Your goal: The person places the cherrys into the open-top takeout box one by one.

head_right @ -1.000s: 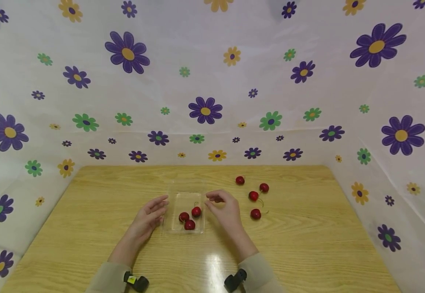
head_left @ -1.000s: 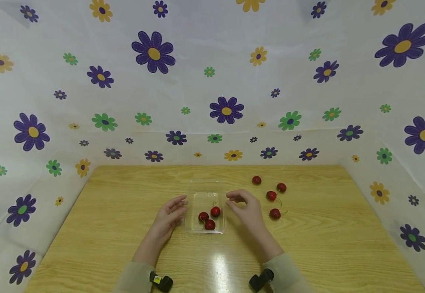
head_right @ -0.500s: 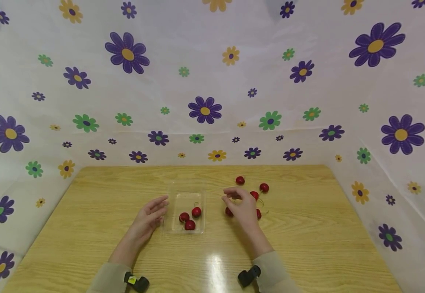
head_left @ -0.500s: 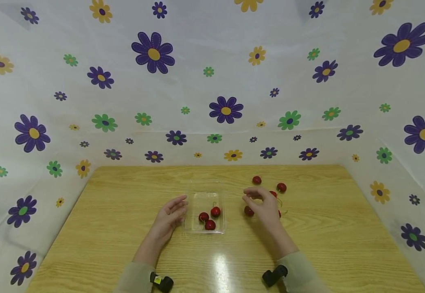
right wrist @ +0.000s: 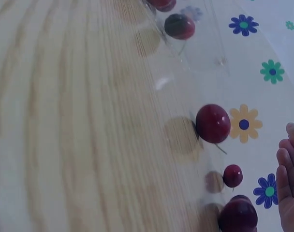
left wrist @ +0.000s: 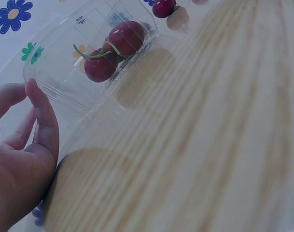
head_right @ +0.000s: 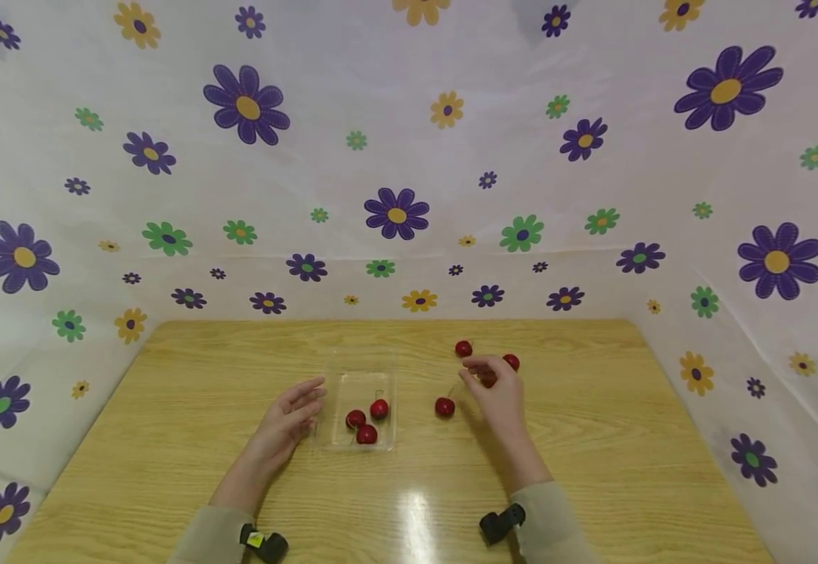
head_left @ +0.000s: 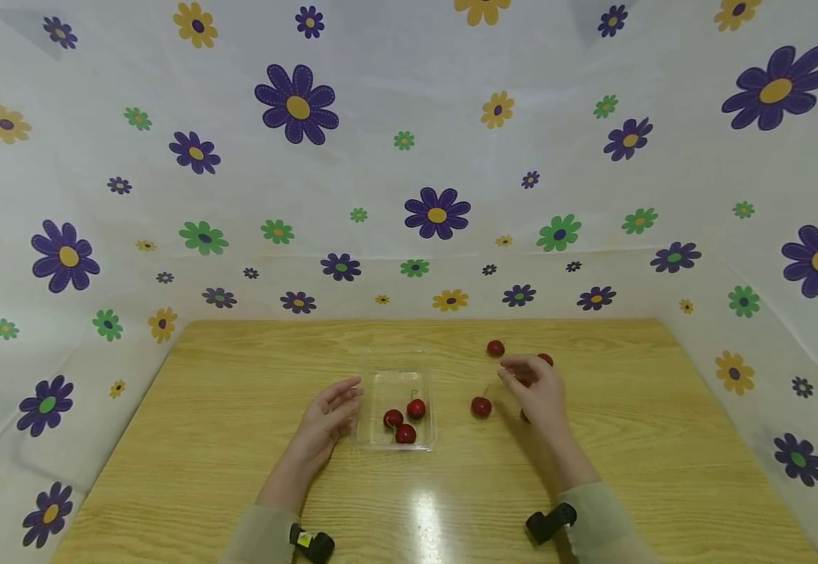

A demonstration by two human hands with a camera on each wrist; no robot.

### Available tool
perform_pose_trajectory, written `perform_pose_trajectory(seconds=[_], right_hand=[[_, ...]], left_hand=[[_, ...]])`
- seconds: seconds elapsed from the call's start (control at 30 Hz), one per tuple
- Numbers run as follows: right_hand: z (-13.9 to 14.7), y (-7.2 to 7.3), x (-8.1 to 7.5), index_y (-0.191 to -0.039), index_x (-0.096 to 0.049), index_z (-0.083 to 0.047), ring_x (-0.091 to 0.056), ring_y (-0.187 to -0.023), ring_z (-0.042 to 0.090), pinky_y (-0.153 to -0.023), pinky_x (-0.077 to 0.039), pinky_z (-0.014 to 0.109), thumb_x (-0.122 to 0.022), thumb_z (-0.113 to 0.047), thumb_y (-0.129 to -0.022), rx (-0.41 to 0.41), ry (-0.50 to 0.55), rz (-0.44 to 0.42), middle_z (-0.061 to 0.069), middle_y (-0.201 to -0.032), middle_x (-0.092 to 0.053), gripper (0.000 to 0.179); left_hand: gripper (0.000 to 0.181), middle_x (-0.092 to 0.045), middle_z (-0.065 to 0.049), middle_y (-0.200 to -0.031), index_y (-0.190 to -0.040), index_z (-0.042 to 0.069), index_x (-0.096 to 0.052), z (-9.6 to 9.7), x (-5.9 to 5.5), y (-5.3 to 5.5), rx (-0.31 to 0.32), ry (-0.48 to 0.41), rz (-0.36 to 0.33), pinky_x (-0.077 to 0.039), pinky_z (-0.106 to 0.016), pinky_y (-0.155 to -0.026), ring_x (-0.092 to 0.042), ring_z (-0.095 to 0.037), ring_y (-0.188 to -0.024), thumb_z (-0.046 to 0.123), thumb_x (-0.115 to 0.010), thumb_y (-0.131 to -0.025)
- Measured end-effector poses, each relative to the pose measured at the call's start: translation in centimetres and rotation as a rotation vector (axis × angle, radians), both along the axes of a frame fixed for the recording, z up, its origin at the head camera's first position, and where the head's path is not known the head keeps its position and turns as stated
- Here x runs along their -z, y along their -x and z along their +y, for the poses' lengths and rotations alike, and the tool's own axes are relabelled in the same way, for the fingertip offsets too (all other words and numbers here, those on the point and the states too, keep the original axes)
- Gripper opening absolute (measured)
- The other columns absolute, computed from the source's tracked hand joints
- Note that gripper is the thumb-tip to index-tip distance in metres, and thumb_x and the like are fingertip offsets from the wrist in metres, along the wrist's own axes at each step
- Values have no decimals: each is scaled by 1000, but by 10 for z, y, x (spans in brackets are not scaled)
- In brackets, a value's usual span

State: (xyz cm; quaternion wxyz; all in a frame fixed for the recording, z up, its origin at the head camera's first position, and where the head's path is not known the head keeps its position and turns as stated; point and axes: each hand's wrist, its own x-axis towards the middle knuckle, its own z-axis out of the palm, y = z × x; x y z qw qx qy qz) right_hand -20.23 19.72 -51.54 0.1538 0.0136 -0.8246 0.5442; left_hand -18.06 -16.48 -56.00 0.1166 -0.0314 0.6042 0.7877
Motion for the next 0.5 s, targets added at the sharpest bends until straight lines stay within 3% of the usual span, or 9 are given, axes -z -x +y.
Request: perform_pose_trajectory(seconds=[0.5], right_hand=[[28,11,2,-114,-74,5,-58,-85,-9,-81,-47,6,-74,-1,-97,88,11,-36,26,-114,-75,18]], left_hand=[[54,-61,4,-123,-158,-4,-42,-1,0,1,8,-17,-12,-54,-15,-67,-60,-4,-94,-2,-57,-106]])
